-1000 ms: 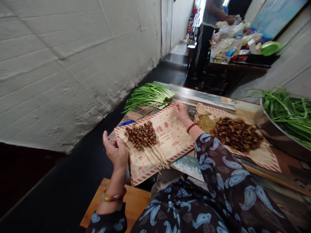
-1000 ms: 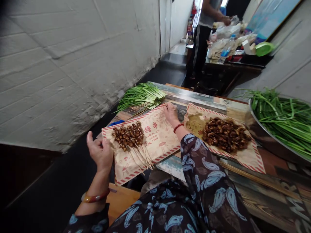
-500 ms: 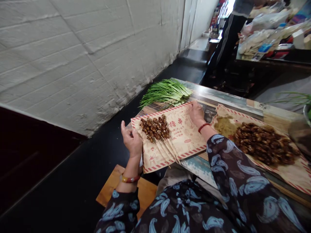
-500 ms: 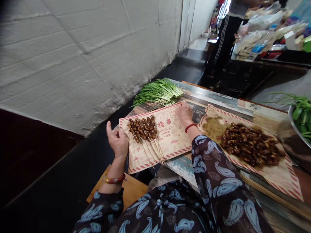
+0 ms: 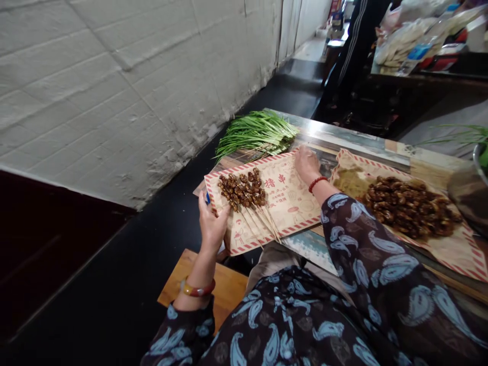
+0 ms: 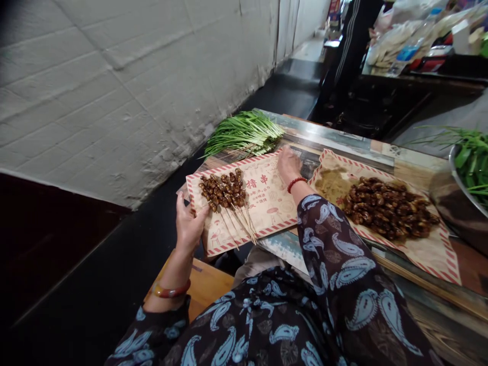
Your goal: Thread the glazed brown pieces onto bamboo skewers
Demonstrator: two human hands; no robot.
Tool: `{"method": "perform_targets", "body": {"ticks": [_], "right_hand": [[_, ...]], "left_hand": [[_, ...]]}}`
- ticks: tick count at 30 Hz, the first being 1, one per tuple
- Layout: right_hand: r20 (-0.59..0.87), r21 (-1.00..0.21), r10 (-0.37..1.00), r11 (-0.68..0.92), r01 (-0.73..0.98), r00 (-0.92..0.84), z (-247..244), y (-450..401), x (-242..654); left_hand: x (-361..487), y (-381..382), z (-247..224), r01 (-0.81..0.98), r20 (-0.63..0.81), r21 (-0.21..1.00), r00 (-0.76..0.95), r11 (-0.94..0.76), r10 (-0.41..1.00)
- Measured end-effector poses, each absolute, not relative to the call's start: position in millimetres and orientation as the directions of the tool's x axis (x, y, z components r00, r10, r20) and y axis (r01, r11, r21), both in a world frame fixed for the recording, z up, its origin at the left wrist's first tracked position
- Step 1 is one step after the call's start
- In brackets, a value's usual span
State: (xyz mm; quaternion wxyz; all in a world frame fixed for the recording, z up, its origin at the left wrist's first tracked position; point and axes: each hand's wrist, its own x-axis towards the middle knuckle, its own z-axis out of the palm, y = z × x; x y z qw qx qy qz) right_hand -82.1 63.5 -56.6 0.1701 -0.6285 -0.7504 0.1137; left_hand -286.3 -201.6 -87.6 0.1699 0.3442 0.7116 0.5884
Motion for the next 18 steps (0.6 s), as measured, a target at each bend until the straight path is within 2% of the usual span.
{"method": "perform_targets", "body": {"ticks": [9, 13, 18], "right_hand": [[0.096, -0.325, 0.979, 0.201, 0.924, -0.18, -36.5, 44.8, -56.2], [0.123, -0.271, 0.947, 0.32, 0.908, -0.297, -16.0, 45.2, -30.3], [0.087, -0.171, 0.9, 0.436, 0.884, -0.427, -9.8, 25.4, 11.7]], "left_hand": [[-295.1, -194.6, -71.3, 0.173, 0.082, 0.984, -0.624, 0.035, 0.777], [-298.7, -186.4, -61.6, 0.16, 0.06, 0.986, -0.624, 0.052, 0.779], [-307.5, -173.3, -56.7, 0.206, 0.084, 0.976, -0.647, 0.068, 0.758]]}}
